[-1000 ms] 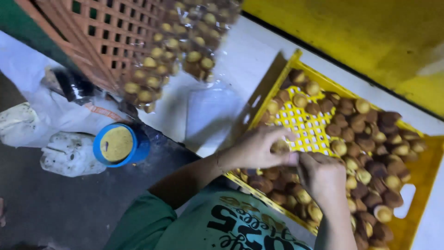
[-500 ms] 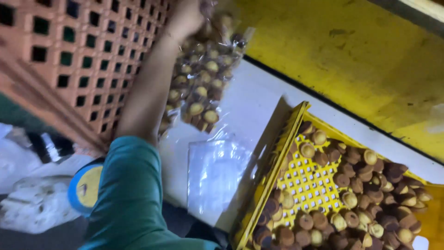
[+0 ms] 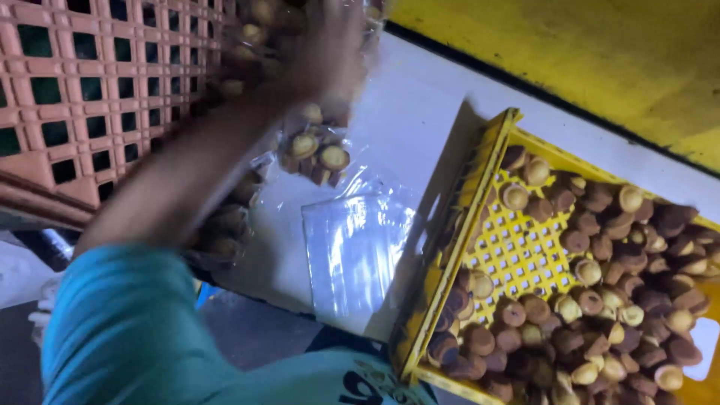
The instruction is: The person packs small round baked goods from a yellow crate into plastic bags by hand and then places the filled bags into a brown crate.
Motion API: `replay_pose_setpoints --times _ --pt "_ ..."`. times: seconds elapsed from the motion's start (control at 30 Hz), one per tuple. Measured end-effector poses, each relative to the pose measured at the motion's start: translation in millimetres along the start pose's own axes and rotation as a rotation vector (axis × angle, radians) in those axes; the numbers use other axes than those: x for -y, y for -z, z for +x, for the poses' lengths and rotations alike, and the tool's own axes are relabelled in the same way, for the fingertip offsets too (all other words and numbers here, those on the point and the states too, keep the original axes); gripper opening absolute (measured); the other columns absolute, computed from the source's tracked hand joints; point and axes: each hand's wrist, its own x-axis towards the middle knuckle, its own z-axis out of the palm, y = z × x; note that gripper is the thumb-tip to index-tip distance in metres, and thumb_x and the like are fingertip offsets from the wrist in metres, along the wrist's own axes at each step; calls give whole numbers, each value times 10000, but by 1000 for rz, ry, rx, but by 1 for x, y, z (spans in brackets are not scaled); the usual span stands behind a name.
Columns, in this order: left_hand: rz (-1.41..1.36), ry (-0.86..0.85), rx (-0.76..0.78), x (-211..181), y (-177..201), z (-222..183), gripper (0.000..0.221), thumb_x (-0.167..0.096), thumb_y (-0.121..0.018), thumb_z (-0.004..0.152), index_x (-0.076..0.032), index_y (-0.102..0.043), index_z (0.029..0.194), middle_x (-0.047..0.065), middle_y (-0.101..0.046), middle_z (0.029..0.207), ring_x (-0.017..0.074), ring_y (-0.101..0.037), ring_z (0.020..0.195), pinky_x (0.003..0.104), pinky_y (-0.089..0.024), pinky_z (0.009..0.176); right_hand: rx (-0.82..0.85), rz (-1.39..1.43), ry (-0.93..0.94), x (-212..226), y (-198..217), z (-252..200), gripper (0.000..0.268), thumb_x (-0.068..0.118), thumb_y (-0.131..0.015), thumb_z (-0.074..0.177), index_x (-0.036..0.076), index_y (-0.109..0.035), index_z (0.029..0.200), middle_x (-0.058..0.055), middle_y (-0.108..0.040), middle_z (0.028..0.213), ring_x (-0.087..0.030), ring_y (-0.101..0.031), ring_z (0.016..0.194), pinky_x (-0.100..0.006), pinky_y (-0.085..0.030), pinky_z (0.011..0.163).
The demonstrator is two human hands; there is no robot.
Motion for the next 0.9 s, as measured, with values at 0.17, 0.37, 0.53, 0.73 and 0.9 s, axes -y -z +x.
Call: replay_pose_setpoints --times 0.17,0.37,0.53,0.73,0.9 --pt "-52 160 332 -207 -122 -203 189 -309 -746 848 -175 -713 976 63 -633 1117 287 -583 1021 461 -430 823 41 21 -53 80 -50 13 137 108 -689 986 23 -768 1060 -92 -760 1132 -212 -683 1120 -334 -475 1042" --pt "145 673 260 -215 -189 -292 143 -460 -625 955 -326 -676 956 -131 -592 1097 224 -563 1107 528 -399 955 73 372 682 177 -178 52 137 136 -782 841 161 -753 973 -124 -738 963 -416 -691 989 -543 -564 860" --pt "148 464 -129 -204 -154 -260 38 -165 -677 1036 -141 -675 1066 7 -676 1039 263 -661 1038 499 -313 1108 260 32 676 185 -255 76 231 123 -719 840 74 -666 1059 -153 -718 735 -430 -721 687 -565 -573 586" --pt "-359 592 -457 -328 -162 -213 189 -122 -649 1025 -20 -610 871 149 -599 1080 288 -582 1044 377 -433 1013 353 624 546 143 -101 22 142 177 -619 963 41 -628 1003 -188 -729 777 -474 -706 773 -551 -571 614" --pt "-234 348 -182 -412 -181 -130 43 -163 -656 994 -160 -697 1004 15 -720 1033 266 -697 927 366 -534 852 358 539 261 60 -31 -41 81 195 -623 975 213 -640 1052 2 -704 601 -240 -677 530 -314 -539 545"
